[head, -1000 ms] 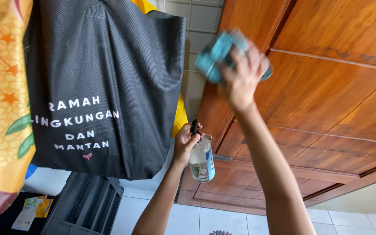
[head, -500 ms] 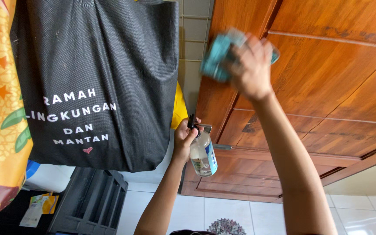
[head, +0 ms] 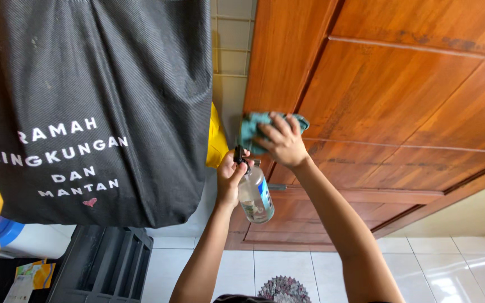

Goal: The person cleans a wooden door by spraying liquid from a bottle onto the surface and wiping it with a cloth by hand.

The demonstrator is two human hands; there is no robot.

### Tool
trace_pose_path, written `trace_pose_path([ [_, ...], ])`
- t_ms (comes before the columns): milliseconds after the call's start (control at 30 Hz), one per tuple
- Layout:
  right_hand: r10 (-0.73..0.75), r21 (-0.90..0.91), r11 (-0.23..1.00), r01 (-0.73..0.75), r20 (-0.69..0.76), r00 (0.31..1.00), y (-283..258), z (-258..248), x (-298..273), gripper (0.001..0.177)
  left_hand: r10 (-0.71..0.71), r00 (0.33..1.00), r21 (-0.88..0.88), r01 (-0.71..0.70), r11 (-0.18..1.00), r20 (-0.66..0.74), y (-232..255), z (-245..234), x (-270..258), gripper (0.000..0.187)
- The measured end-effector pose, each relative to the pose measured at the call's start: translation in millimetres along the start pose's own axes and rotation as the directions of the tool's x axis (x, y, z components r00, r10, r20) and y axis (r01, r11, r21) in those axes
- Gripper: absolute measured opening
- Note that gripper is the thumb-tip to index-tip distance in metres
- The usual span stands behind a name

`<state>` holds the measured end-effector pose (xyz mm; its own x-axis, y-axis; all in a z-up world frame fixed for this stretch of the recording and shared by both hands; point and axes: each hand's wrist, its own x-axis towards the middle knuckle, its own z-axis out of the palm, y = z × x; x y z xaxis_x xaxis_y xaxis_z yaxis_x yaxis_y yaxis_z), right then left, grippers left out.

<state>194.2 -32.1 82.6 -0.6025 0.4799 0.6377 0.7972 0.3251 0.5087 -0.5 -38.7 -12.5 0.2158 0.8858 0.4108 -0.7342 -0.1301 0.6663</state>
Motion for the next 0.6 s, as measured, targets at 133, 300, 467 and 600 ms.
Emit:
trace_pose_path([
  [133,-0.260,0.016,0.965,0.261,0.172,0.950,22,-17,-9,0.031,-0.029,0.999,-0.003,0.030,1.000,0.014,7,5,0,0.037],
  [300,-0.011,-0.038,0.999,0.006,-0.136,0.991,78,-63,63,0.036,-0.097,0.995,-0.041,0.098,0.994,0.010,18,14,0,0.045],
  [467,0.327,-0.033,0.931,-0.364,-0.369,0.870,80,-52,104,0.051,-0.088,0.996,-0.012,0.089,0.996,0.019,11,17,3,0.049],
  [600,0.196,0.015,0.979,-0.201,-0.295,0.935,48,-17,54,0.032,-0.048,0.998,-0.011,0.048,0.999,0.026,5,16,8,0.054],
])
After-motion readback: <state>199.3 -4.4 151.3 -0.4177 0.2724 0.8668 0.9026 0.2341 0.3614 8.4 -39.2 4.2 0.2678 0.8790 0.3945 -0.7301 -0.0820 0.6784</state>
